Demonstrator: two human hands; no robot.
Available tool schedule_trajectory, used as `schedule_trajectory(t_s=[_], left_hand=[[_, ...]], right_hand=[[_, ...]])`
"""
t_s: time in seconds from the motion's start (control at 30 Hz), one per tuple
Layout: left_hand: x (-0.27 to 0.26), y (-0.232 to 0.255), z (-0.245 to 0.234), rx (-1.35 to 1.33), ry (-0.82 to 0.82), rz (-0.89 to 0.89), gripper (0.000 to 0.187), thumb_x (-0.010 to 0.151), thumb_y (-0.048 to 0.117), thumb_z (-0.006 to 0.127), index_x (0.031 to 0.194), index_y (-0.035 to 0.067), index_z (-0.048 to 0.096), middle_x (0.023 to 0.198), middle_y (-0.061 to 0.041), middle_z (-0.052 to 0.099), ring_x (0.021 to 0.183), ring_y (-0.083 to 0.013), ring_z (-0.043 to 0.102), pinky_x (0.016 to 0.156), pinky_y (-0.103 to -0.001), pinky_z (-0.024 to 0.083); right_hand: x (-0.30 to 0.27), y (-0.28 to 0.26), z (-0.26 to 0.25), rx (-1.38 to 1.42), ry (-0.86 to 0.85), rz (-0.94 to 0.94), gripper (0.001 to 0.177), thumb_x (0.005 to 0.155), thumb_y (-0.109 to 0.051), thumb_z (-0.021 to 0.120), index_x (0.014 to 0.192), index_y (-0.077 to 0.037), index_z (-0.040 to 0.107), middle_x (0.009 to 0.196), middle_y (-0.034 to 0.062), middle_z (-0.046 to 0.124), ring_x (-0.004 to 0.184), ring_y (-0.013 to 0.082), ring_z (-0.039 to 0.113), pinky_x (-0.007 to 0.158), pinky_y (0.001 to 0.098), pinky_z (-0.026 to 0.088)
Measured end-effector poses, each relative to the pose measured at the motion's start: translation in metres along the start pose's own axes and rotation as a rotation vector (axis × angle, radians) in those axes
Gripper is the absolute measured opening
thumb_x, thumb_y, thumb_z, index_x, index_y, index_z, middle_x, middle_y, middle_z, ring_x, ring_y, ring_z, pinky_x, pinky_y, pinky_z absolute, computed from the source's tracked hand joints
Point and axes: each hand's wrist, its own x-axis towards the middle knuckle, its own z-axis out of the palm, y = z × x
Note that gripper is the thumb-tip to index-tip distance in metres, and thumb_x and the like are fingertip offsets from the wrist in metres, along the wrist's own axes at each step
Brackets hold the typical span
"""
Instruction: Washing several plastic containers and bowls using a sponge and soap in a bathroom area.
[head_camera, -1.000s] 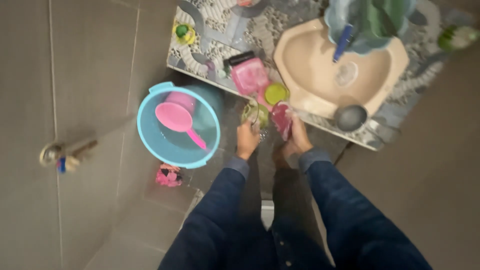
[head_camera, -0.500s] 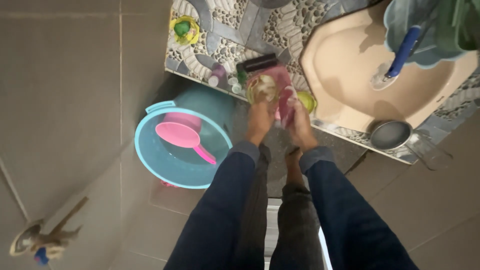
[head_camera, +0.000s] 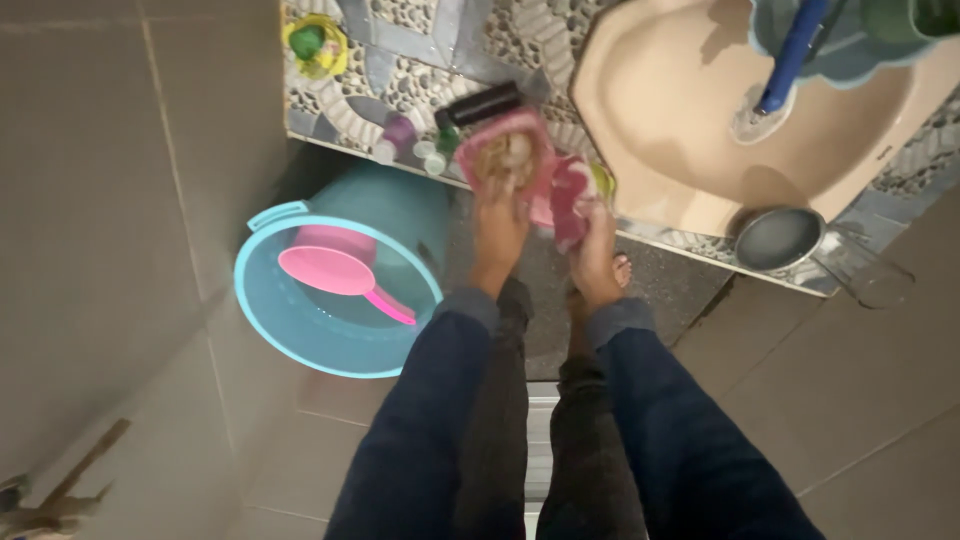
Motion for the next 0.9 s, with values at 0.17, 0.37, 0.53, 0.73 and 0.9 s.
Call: schedule_trajectory(t_s=[0.17,0.37,0.53,0.73,0.9], left_hand=[[-0.065,-0.004,0.046,-0.083,0.188,0.039,0.045,0.093,0.014,0.068,0.134,-0.002,0.058,0.136,-0.033,0.054,0.126,-0.0497,0.053,0.106,-0.053,0.046],[-0.094,-0.074,0.152,-0.272,-0.061,-0.462,0.032,0.092,0.019,0.066,0.120,0.003,0.065,0.119,-0.024,0.069,0.116,-0.0410,0.064,0.101,-0.049,0.052],[-0.054,-0.087,0.162,-0.239,0.188,-0.129,0.037,0.091,0.013,0.066,0.124,-0.003,0.062,0.120,-0.029,0.066,0.113,-0.0477,0.060,0.099,-0.056,0.045],[-0.072,-0.131,0.205,-0.036,0.148,-0.283,0.030,0.091,0.015,0.062,0.115,-0.004,0.063,0.098,-0.034,0.066,0.094,-0.0522,0.063,0.086,-0.057,0.048],[-0.084,-0.079,0.155,-0.285,0.029,-0.335,0.022,0.093,0.017,0.060,0.104,-0.002,0.062,0.084,-0.028,0.067,0.083,-0.0461,0.068,0.076,-0.052,0.052]], right_hand=[[-0.036,-0.034,0.007,0.097,0.189,-0.016,0.034,0.086,-0.021,0.057,0.116,-0.007,0.064,0.108,0.0051,0.068,0.099,0.0190,0.066,0.087,0.0328,0.054],[0.002,0.038,-0.129,0.179,0.192,0.131,0.033,0.094,-0.025,0.060,0.119,-0.003,0.058,0.111,0.0106,0.066,0.103,0.0257,0.065,0.094,0.0391,0.054],[0.009,0.023,-0.122,0.105,0.074,0.378,0.046,0.078,-0.019,0.059,0.122,-0.005,0.061,0.108,0.0094,0.069,0.098,0.0269,0.067,0.088,0.0378,0.056],[0.030,0.046,-0.169,0.013,0.097,0.354,0.044,0.086,-0.021,0.067,0.125,-0.005,0.056,0.112,0.0105,0.062,0.100,0.0270,0.064,0.088,0.0408,0.053],[0.005,-0.028,-0.122,0.160,0.075,0.490,0.053,0.076,-0.022,0.062,0.124,-0.002,0.060,0.112,0.0139,0.071,0.101,0.0304,0.070,0.091,0.0404,0.057]])
